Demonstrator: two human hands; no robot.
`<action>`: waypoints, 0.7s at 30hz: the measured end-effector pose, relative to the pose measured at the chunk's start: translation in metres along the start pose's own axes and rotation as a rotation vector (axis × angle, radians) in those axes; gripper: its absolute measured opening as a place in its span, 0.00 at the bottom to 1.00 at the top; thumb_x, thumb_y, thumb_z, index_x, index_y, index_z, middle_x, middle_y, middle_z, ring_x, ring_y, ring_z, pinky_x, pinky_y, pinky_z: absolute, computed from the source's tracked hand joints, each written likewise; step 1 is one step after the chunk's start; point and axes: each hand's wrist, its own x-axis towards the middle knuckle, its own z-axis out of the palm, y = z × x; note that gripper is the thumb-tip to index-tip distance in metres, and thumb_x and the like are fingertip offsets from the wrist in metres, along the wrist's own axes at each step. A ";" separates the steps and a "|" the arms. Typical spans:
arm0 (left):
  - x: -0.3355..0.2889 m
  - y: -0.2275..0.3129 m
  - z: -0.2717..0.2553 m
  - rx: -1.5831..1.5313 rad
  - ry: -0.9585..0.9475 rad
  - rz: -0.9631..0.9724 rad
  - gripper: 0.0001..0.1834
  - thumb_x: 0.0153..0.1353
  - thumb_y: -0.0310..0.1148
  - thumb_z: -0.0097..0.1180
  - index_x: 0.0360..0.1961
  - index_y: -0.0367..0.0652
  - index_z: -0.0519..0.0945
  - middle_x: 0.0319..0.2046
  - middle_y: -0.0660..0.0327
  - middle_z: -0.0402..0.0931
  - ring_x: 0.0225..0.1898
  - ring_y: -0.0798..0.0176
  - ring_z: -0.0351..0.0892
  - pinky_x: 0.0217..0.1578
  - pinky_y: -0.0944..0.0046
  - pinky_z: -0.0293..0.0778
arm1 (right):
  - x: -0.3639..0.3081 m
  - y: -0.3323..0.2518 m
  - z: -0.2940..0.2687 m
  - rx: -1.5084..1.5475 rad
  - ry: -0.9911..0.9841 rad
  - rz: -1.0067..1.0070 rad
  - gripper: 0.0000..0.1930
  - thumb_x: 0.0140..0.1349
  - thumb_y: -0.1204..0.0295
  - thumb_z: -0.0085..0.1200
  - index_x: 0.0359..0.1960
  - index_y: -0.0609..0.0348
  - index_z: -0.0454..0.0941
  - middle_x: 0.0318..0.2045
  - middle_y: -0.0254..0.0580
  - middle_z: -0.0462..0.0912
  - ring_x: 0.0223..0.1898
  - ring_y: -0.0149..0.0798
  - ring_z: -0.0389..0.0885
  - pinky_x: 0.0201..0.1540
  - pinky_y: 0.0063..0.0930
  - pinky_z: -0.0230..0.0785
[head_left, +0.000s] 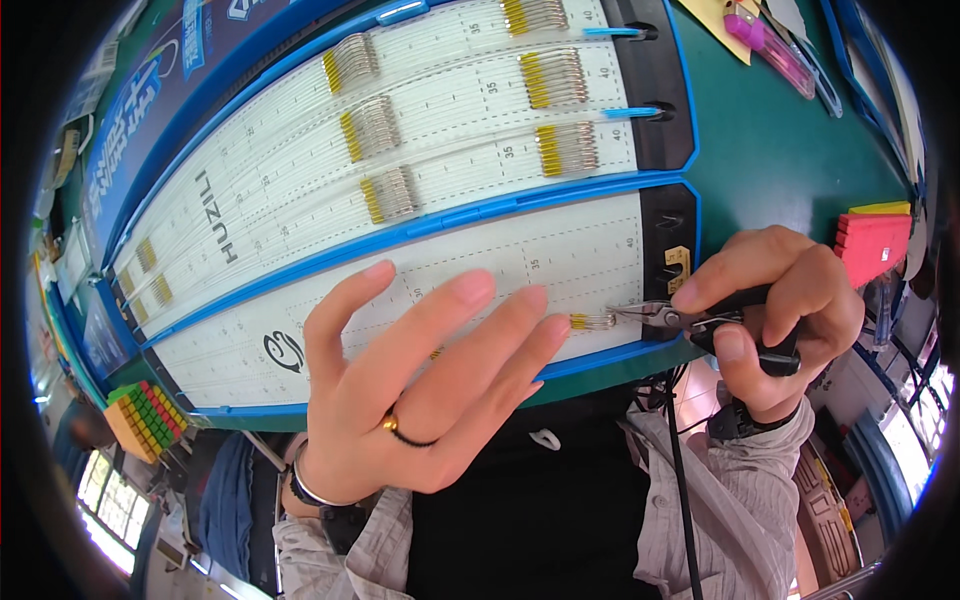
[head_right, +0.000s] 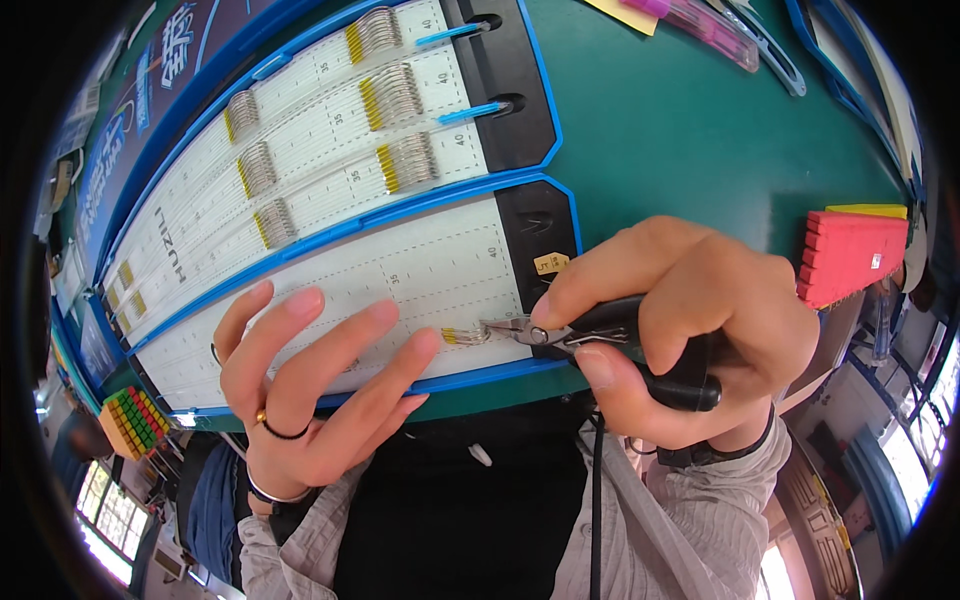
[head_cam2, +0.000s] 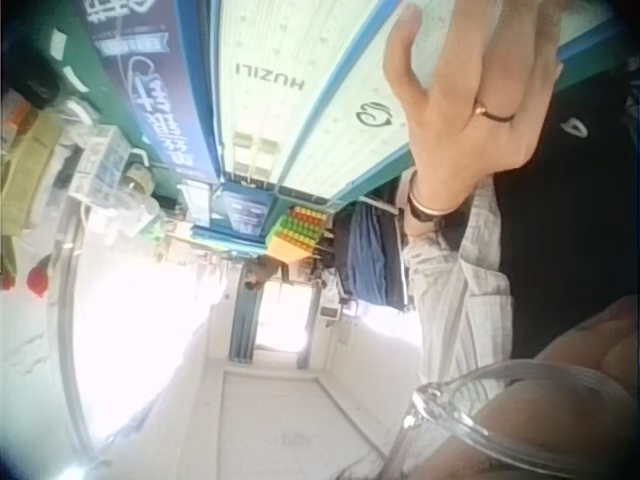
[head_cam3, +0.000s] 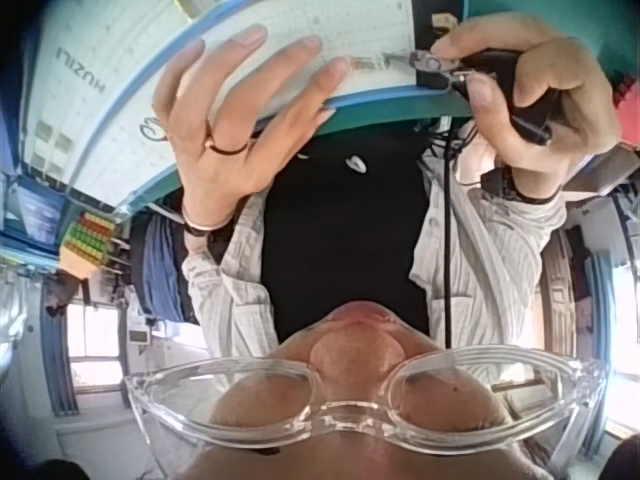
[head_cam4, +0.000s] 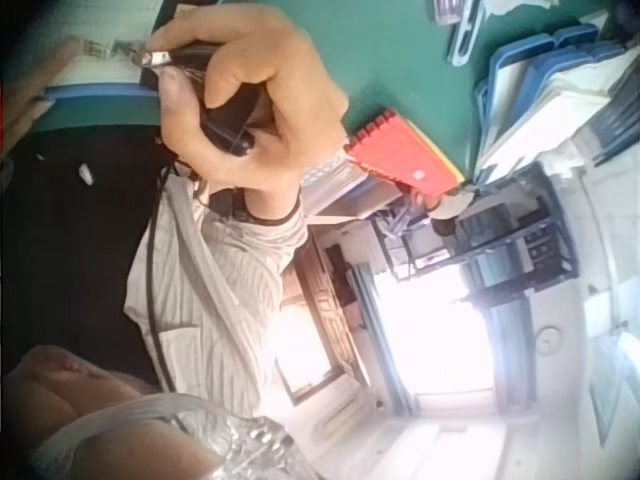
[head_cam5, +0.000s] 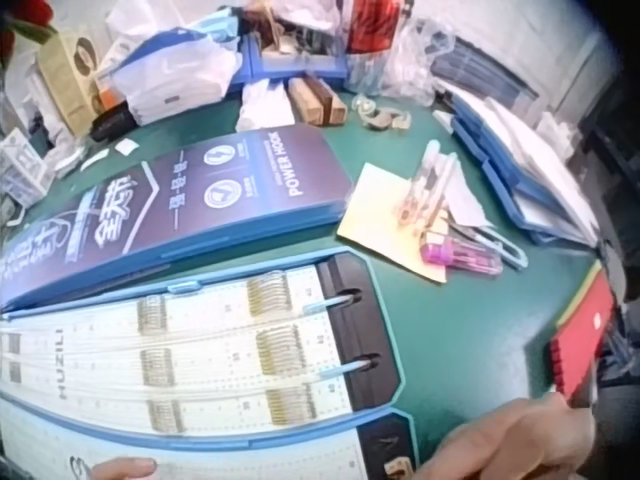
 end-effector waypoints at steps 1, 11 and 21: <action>-0.004 -0.002 -0.002 -0.018 0.014 0.019 0.18 0.51 0.46 0.69 0.45 0.60 0.88 0.53 0.70 0.76 0.63 0.56 0.60 0.62 0.49 0.62 | 0.000 -0.001 -0.001 0.025 -0.006 0.020 0.16 0.57 0.74 0.62 0.28 0.53 0.62 0.30 0.57 0.84 0.25 0.34 0.77 0.27 0.23 0.72; -0.007 0.000 -0.002 -0.066 0.046 -0.034 0.20 0.48 0.46 0.73 0.44 0.57 0.88 0.52 0.70 0.77 0.62 0.57 0.64 0.61 0.48 0.64 | 0.000 0.000 0.003 0.052 0.059 0.046 0.16 0.55 0.75 0.62 0.28 0.53 0.62 0.30 0.56 0.83 0.26 0.34 0.77 0.28 0.23 0.72; -0.004 0.001 -0.004 -0.067 0.034 -0.031 0.19 0.49 0.46 0.72 0.43 0.57 0.88 0.51 0.71 0.78 0.62 0.58 0.64 0.62 0.48 0.63 | 0.001 0.003 -0.002 0.033 -0.002 -0.011 0.17 0.55 0.74 0.63 0.28 0.52 0.62 0.31 0.57 0.84 0.26 0.33 0.76 0.28 0.21 0.70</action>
